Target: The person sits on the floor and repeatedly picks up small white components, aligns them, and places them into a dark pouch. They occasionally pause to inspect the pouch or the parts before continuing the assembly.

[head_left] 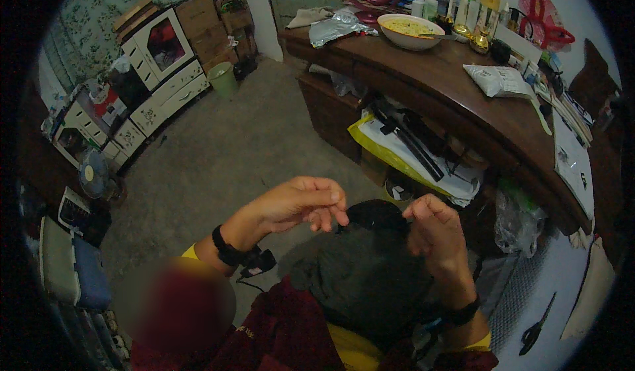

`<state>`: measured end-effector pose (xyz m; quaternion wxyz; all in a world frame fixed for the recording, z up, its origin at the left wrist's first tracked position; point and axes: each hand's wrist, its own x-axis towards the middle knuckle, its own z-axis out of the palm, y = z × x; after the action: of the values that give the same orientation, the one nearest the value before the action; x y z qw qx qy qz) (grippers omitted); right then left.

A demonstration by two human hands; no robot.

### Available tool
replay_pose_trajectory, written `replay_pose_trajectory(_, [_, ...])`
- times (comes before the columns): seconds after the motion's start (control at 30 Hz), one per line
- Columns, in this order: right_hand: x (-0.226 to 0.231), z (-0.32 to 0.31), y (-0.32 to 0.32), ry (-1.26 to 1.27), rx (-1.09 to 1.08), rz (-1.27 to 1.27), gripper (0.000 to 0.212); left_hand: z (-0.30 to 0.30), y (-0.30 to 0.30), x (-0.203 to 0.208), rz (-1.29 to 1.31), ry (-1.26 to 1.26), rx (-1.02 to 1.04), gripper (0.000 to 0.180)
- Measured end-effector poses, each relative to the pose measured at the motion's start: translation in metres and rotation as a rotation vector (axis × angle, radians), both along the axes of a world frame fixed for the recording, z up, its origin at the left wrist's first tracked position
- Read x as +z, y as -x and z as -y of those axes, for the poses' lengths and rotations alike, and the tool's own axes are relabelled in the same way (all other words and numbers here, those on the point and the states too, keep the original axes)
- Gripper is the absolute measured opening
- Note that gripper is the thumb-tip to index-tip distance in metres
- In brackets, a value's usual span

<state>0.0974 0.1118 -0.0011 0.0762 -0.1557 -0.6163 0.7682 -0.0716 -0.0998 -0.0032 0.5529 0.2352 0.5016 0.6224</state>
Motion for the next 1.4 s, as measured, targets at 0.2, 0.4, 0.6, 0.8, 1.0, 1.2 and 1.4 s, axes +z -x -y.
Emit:
replay_pose_trajectory(0.2, [0.004,-0.018,-0.003,-0.016,-0.005,0.005,0.028,0.002,0.001,-0.002,-0.034,-0.026,0.050,0.018])
replay_pose_trajectory(0.4, [0.003,-0.036,-0.016,-0.045,-0.088,-0.006,0.023,0.001,0.006,-0.021,0.051,-0.030,0.128,0.017])
replay_pose_trajectory(0.6, [-0.003,-0.053,-0.028,0.021,-0.171,-0.002,0.024,-0.003,0.008,-0.044,0.115,0.025,0.149,0.019])
replay_pose_trajectory(0.8, [-0.006,-0.061,-0.029,-0.001,-0.182,0.002,0.024,-0.004,0.013,-0.062,0.155,0.054,0.151,0.017])
replay_pose_trajectory(1.0, [-0.017,-0.068,-0.027,0.007,-0.198,0.018,0.023,-0.009,0.012,-0.084,0.112,0.121,0.148,0.015])
replay_pose_trajectory(1.2, [-0.031,-0.078,-0.030,0.023,-0.240,0.054,0.023,-0.015,0.008,-0.107,0.118,0.196,0.175,0.014])
replay_pose_trajectory(1.4, [-0.040,-0.087,-0.033,0.039,-0.267,0.045,0.023,-0.017,0.007,-0.120,0.097,0.231,0.174,0.015])
